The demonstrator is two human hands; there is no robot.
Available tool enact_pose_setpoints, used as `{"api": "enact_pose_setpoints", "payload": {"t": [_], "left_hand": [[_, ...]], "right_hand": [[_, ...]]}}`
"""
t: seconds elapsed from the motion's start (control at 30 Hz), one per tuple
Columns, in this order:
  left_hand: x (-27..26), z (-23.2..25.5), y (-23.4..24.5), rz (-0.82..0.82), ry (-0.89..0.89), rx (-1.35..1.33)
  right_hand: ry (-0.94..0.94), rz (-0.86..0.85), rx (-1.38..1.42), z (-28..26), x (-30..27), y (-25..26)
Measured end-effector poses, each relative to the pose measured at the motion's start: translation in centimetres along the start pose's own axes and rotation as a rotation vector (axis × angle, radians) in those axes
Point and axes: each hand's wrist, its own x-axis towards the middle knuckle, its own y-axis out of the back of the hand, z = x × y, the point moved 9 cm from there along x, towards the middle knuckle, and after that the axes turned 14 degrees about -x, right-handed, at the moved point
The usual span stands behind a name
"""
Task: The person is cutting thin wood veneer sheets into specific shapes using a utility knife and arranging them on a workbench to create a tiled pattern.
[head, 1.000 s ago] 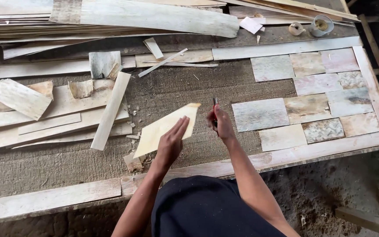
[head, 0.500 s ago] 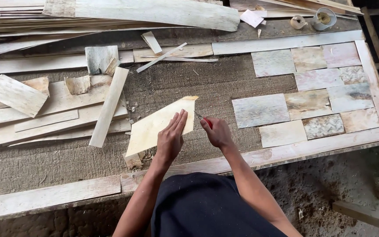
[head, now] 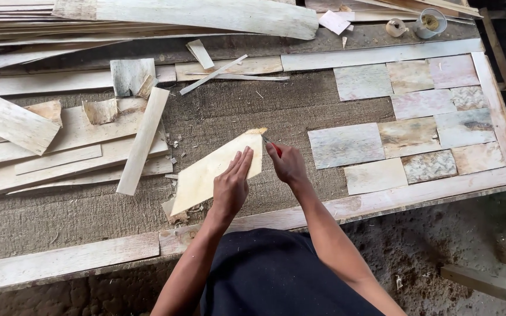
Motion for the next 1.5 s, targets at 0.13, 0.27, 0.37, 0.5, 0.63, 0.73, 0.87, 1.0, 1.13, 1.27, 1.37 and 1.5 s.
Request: {"api": "enact_pose_setpoints", "payload": {"t": [0.13, 0.27, 0.37, 0.5, 0.63, 0.73, 0.87, 1.0, 1.13, 1.27, 1.37, 1.5], "left_hand": [[-0.3, -1.1, -0.5, 0.020, 0.009, -0.030], [-0.7, -1.1, -0.8, 0.018, 0.011, -0.002], [-0.4, -1.0, -0.1, 0.022, 0.023, -0.008], [-1.1, -2.0, -1.2, 0.020, 0.022, 0.057], [-1.7, -3.1, -0.8, 0.018, 0.047, 0.029], [-0.8, -6.9, -1.6, -0.096, 0.153, 0.072], [2.5, -12.0, -1.7, -0.309, 0.453, -0.036], [7.4, -14.0, -2.8, -0.400, 0.427, -0.026], [10.2, -19.3, -7.7, -0.534, 0.468, -0.045], [11.4, -21.7, -11.9, -0.627, 0.429, 0.077], [11.1, -22.9, -13.7, -0.579, 0.432, 0.207], [7.9, -24.6, -16.8, -0.535, 0.523, 0.322]], "right_hand": [[0.003, -0.051, -0.021, 2.0, 0.2, -2.9], [-0.056, -0.025, -0.058, 2.8, 1.2, -2.5], [-0.008, -0.028, -0.080, 1.7, 0.7, -2.8], [0.012, -0.063, -0.100, 3.7, 2.2, -5.7], [-0.005, -0.048, -0.051, 3.4, 1.2, -6.4], [0.181, -0.197, 0.059, 3.0, 0.9, -8.5], [-0.156, -0.402, 0.717, 6.0, -1.3, -9.7], [-0.251, -0.378, 0.868, 6.7, -2.3, -9.2], [-0.332, -0.363, 0.873, 9.8, -3.3, -9.8], [-0.490, -0.303, 0.699, 13.5, -3.9, -10.1], [-0.589, -0.377, 0.586, 15.2, -4.0, -10.6], [-0.613, -0.485, 0.406, 15.0, -2.8, -10.5]]}}
